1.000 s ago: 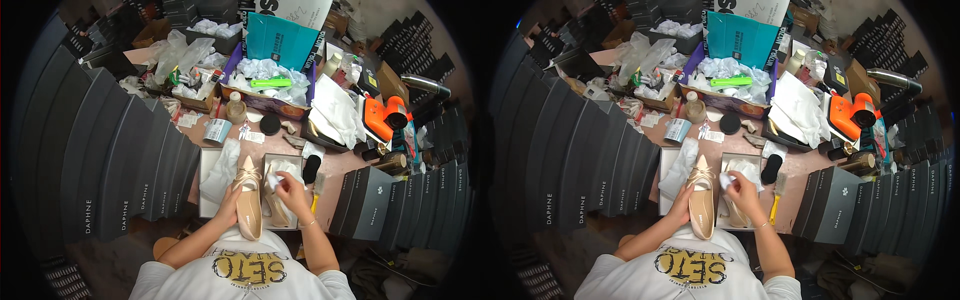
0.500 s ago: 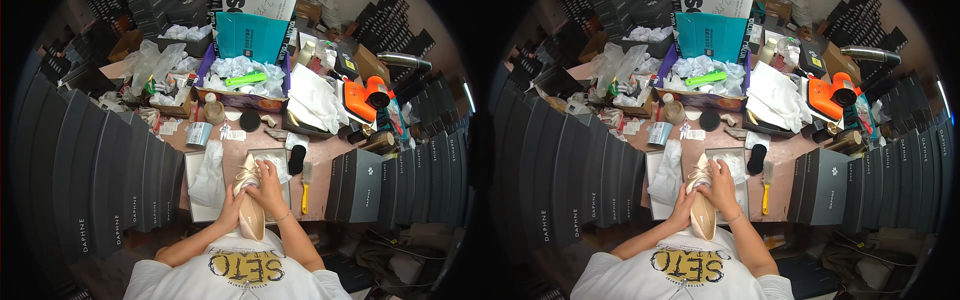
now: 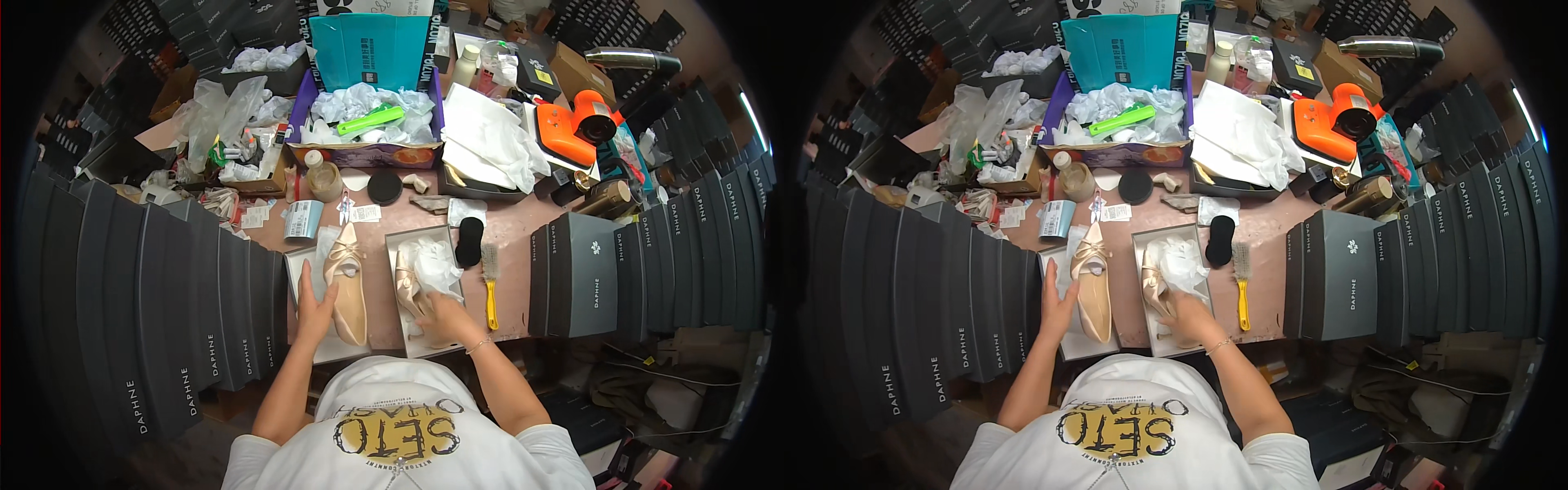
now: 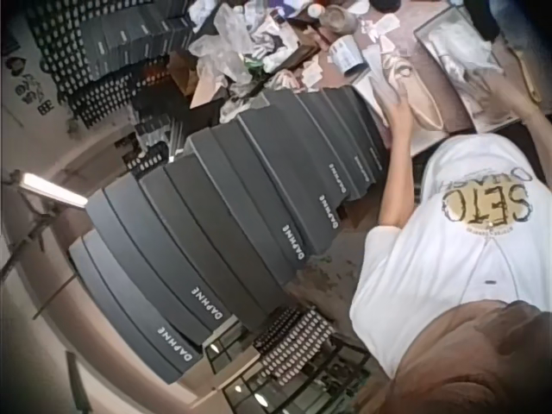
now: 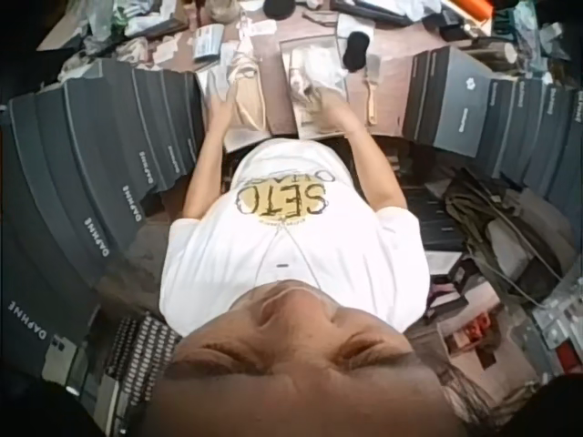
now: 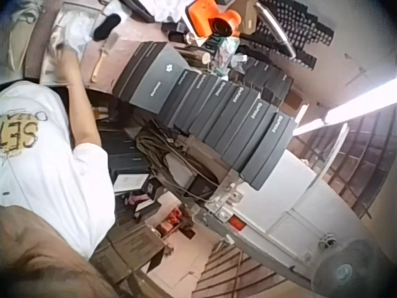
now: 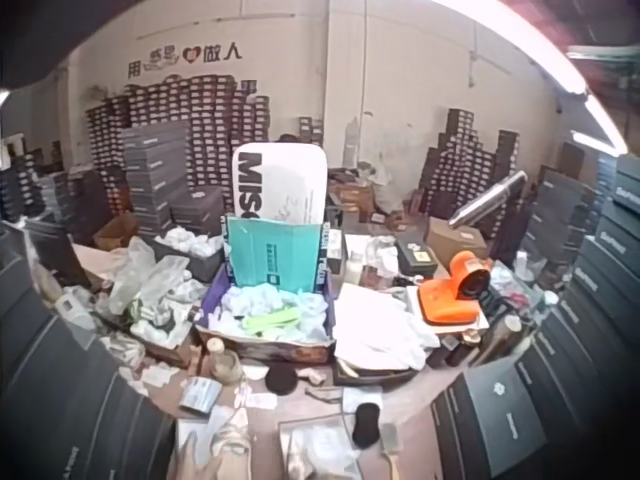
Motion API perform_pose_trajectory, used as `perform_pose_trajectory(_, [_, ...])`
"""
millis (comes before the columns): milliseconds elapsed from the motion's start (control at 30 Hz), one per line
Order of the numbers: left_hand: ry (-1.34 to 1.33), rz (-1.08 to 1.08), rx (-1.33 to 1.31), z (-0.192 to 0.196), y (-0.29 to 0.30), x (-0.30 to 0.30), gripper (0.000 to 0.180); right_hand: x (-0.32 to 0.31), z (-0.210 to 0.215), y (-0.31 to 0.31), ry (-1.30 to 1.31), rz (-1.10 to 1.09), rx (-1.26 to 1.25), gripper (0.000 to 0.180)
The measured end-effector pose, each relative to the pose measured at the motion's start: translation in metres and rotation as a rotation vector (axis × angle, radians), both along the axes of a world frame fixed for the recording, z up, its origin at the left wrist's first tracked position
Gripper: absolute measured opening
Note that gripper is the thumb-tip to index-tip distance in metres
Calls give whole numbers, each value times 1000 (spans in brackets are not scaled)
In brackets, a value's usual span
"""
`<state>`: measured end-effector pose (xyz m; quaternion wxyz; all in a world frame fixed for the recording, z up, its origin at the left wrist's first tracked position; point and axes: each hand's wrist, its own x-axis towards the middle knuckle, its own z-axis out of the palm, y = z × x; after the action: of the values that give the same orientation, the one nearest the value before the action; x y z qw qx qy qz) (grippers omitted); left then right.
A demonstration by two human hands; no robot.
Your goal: Labeling a shoe box, inspecting a pair of high-heeled shoes, brushing them, and packing them into the box.
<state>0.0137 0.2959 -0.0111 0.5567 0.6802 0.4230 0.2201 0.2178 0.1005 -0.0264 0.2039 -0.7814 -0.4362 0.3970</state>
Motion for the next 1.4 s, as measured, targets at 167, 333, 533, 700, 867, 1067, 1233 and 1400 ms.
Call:
perform_pose_trajectory(167, [-45, -294, -542, -1, -45, 17, 51, -30, -11, -21, -95, -69, 81, 26])
perform_pose_trajectory(333, [-449, 37, -1107, -1, -79, 56, 51, -45, 94, 9, 59, 67, 182, 26])
perform_pose_trajectory(533, [-420, -3, -1271, 17, -51, 60, 65, -23, 103, 12, 78, -229, 482, 18])
perform_pose_trajectory(700, [-408, 9, -1277, 30, -64, 53, 60, -38, 77, 36, -320, 1, 380, 16])
perform_pose_trajectory(867, [-408, 107, -1352, 22, -74, 44, 56, -41, 49, 45, -610, 199, 422, 10])
perform_pose_trajectory(1067, [-428, 120, -1273, 23, -82, 37, 52, -50, 31, 54, -579, 180, 430, 11])
perform_pose_trajectory(1233, [-435, 134, -1230, 13, -81, 33, 51, -56, 26, 62, -454, 31, 364, 8])
perform_pose_trajectory(1400, [-490, 135, -1293, 12, -73, 27, 45, -43, 63, 36, 127, -61, 508, 10])
